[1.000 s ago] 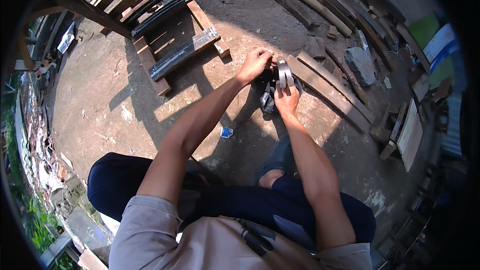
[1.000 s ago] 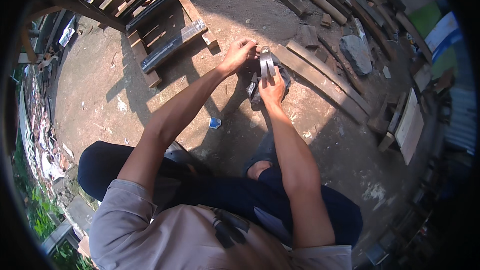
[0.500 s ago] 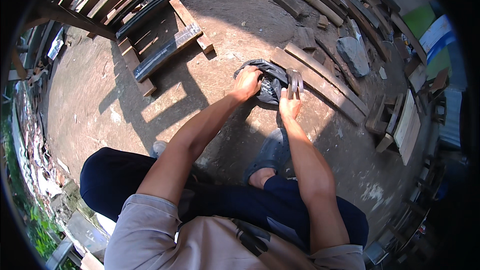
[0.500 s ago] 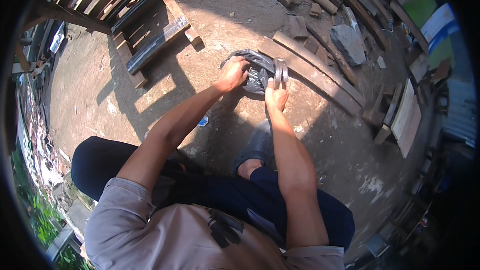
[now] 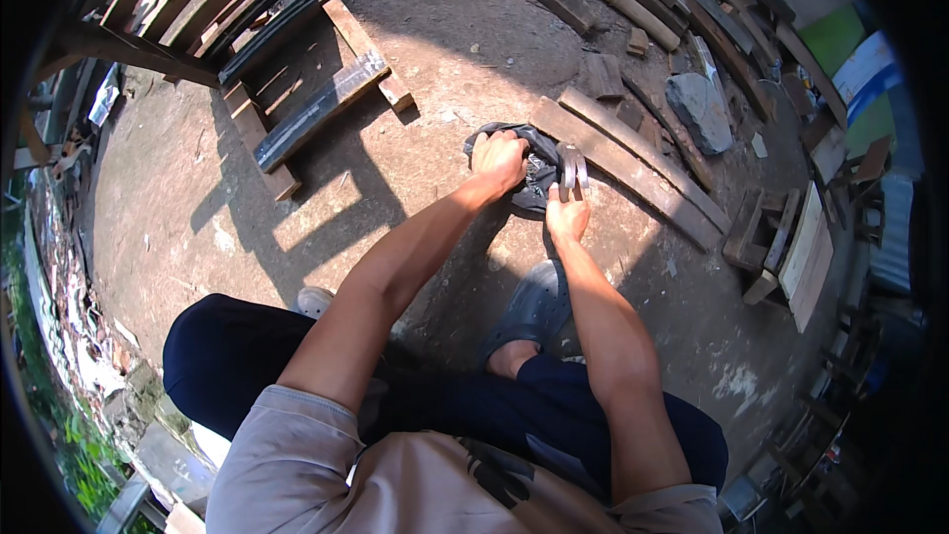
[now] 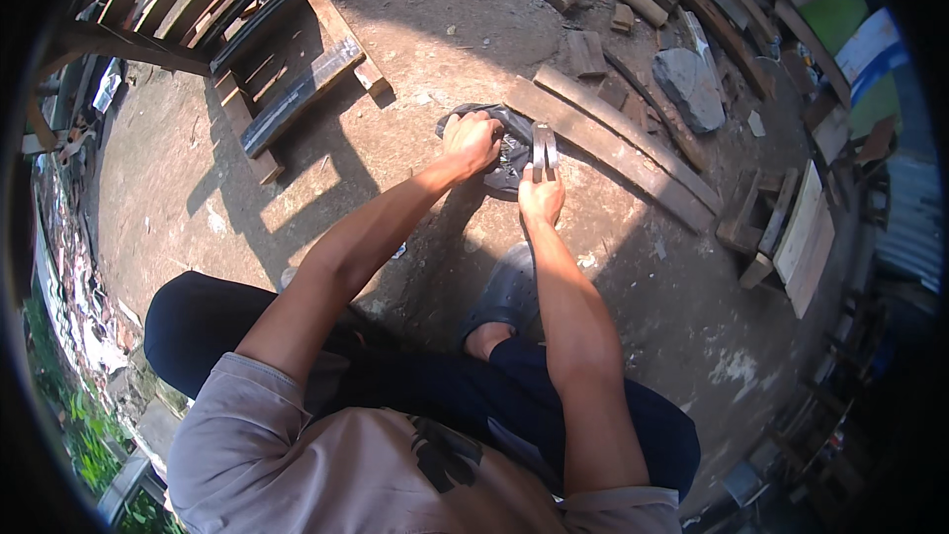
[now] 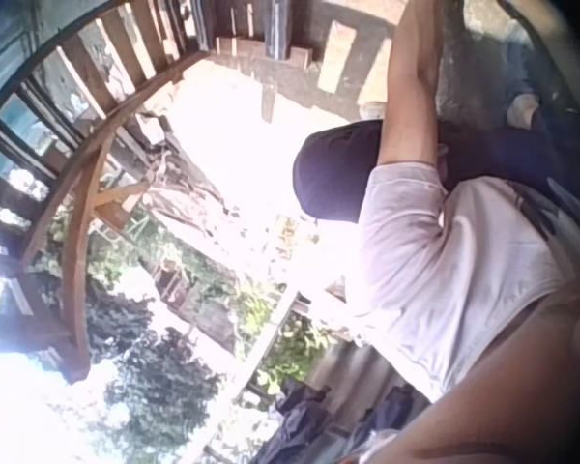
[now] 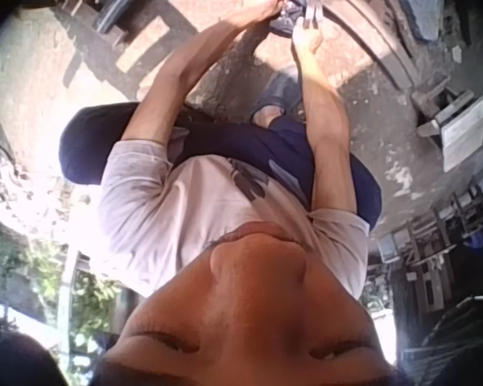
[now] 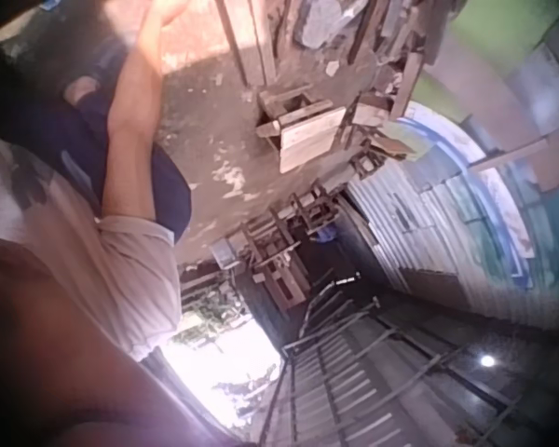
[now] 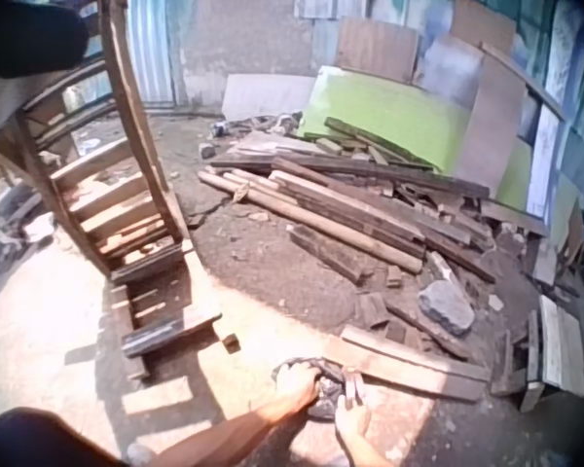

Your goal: The person assembles a wooden frame by hammering nails into joints and attaching wooden slats. They repeatedly retrieve nails from a small bag, position them, and strike with a hammer, then fit additional slats into the frame structure.

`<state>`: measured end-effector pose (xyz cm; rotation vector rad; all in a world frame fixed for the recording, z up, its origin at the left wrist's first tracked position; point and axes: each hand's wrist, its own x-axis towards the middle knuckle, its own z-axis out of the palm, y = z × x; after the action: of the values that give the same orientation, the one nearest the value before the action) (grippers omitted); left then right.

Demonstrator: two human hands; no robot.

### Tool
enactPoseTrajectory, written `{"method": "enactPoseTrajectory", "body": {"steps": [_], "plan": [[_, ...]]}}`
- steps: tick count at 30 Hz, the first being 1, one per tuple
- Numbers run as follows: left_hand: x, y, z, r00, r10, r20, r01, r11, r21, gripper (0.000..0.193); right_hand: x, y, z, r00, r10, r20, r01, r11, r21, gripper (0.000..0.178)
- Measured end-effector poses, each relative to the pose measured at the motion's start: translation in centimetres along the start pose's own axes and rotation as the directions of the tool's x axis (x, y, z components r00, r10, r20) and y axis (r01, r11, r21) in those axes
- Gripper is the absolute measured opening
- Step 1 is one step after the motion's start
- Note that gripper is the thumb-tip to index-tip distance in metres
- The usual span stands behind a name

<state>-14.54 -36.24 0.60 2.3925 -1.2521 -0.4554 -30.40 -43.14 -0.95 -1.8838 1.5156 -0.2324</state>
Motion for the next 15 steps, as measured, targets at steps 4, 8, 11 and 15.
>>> {"method": "enactPoseTrajectory", "body": {"steps": [4, 8, 11, 15], "plan": [[-0.1, -0.2, -0.1, 0.999, 0.019, 0.026, -0.018, 0.999, -0.026, 0.025, -0.2, 0.6, 0.2, 0.989, -0.147, -0.029, 0.146, 0.989, -0.031, 0.025], [0.0, -0.3, -0.4, 0.998, 0.041, 0.039, -0.040, 0.998, -0.040, 0.025, -0.1, 0.4, 0.3, 0.988, -0.151, 0.005, 0.151, 0.988, -0.038, 0.026], [-0.1, -0.1, -0.4, 0.998, 0.023, 0.060, -0.021, 0.999, -0.041, 0.025, -0.3, 0.4, 0.4, 0.981, -0.192, -0.013, 0.192, 0.981, -0.003, 0.024], [1.5, -0.3, -1.5, 0.959, -0.009, 0.282, 0.023, 0.999, -0.045, 0.029, -0.3, 0.2, 0.1, 0.984, -0.175, -0.004, 0.175, 0.984, -0.020, 0.024]]}}
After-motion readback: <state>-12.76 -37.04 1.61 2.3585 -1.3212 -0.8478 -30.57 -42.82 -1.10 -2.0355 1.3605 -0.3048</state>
